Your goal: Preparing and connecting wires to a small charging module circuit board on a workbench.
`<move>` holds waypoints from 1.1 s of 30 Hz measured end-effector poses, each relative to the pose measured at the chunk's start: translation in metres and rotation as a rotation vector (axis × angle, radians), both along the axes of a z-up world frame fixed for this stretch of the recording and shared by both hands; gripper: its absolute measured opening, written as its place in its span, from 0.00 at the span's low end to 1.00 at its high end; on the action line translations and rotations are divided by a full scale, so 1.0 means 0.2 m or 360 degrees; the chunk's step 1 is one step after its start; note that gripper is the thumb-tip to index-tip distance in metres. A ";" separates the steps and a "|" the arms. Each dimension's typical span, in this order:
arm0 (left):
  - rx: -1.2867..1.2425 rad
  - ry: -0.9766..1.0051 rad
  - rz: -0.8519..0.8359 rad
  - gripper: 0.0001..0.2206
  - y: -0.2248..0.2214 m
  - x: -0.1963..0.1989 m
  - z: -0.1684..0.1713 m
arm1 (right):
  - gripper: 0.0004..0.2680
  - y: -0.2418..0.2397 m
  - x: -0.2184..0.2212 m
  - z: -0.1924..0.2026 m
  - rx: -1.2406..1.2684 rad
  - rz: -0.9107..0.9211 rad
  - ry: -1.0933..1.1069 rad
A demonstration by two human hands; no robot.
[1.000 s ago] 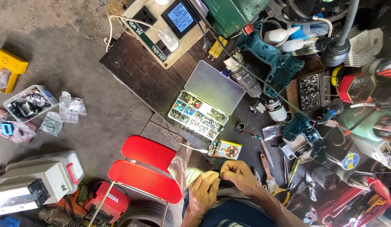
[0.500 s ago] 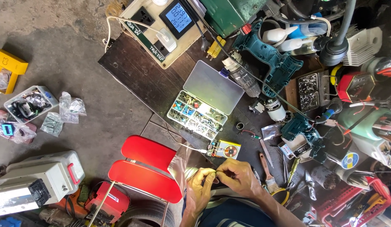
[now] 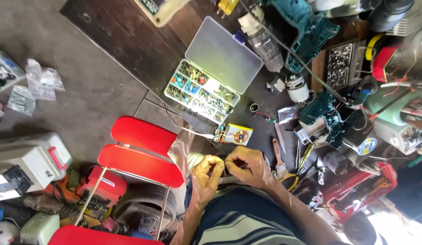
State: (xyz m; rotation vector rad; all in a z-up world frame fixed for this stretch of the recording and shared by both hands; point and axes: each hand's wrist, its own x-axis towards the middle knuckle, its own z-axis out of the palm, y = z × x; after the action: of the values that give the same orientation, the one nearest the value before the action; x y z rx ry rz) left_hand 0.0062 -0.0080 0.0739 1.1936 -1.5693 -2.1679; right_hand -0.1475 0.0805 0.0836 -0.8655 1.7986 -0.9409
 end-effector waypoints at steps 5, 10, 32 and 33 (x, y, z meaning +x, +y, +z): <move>0.0109 -0.0002 0.0080 0.08 0.02 0.00 -0.04 | 0.04 0.00 0.02 -0.03 0.0015 -0.0111 -0.0064; 0.0027 -0.0080 0.0156 0.07 0.05 0.00 -0.07 | 0.06 0.01 0.05 -0.07 0.0105 -0.0281 -0.0089; -0.1258 -0.0706 0.0316 0.30 0.13 -0.06 -0.39 | 0.05 -0.07 0.05 -0.23 -0.0010 -0.0468 0.0382; -0.1334 -0.0724 0.0300 0.28 0.12 -0.08 -0.38 | 0.05 -0.08 0.05 -0.23 -0.0010 -0.0464 0.0400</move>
State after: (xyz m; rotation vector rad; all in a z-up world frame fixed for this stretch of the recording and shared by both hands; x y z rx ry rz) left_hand -0.0090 0.0157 -0.0018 1.4617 -2.0987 -0.9415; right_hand -0.1376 0.0647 0.0378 -0.7642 2.1817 -1.0581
